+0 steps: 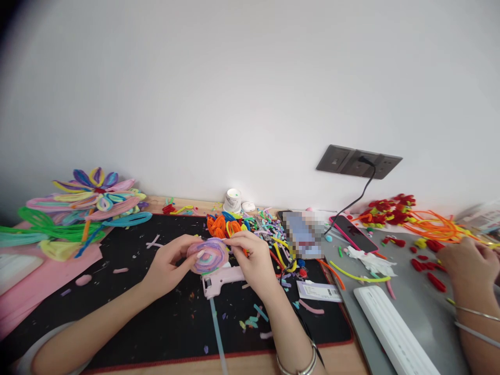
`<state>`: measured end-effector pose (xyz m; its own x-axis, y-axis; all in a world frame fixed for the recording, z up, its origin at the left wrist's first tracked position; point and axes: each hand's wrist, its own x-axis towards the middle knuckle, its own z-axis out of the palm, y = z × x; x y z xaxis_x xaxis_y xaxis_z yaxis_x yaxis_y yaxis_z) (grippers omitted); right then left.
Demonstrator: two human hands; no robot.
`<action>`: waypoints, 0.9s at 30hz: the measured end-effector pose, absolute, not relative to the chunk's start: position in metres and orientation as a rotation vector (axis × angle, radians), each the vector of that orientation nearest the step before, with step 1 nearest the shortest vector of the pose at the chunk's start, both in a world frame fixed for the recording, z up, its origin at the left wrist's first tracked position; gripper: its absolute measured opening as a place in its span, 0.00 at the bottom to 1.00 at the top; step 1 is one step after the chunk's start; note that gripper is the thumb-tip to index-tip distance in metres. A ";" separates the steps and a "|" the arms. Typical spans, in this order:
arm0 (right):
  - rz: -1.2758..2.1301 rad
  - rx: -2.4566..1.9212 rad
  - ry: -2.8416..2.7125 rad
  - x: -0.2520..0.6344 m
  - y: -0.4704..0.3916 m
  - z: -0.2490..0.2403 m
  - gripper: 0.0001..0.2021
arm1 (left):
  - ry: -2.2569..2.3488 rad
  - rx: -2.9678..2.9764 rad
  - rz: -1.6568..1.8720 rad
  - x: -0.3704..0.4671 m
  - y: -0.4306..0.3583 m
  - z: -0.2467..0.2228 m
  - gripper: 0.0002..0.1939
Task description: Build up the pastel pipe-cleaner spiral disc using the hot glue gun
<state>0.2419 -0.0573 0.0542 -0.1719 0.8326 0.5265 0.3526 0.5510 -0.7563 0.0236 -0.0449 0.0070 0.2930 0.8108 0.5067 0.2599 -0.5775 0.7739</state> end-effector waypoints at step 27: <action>0.484 -1.012 -1.844 0.242 -0.059 0.054 0.16 | 0.939 2.177 1.370 0.025 -0.046 0.017 0.10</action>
<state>0.2419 -0.0593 0.0537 -0.2128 0.8095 0.5472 0.4361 0.5798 -0.6882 0.0249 -0.0464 0.0173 0.2938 0.7200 0.6287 0.3269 -0.6938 0.6417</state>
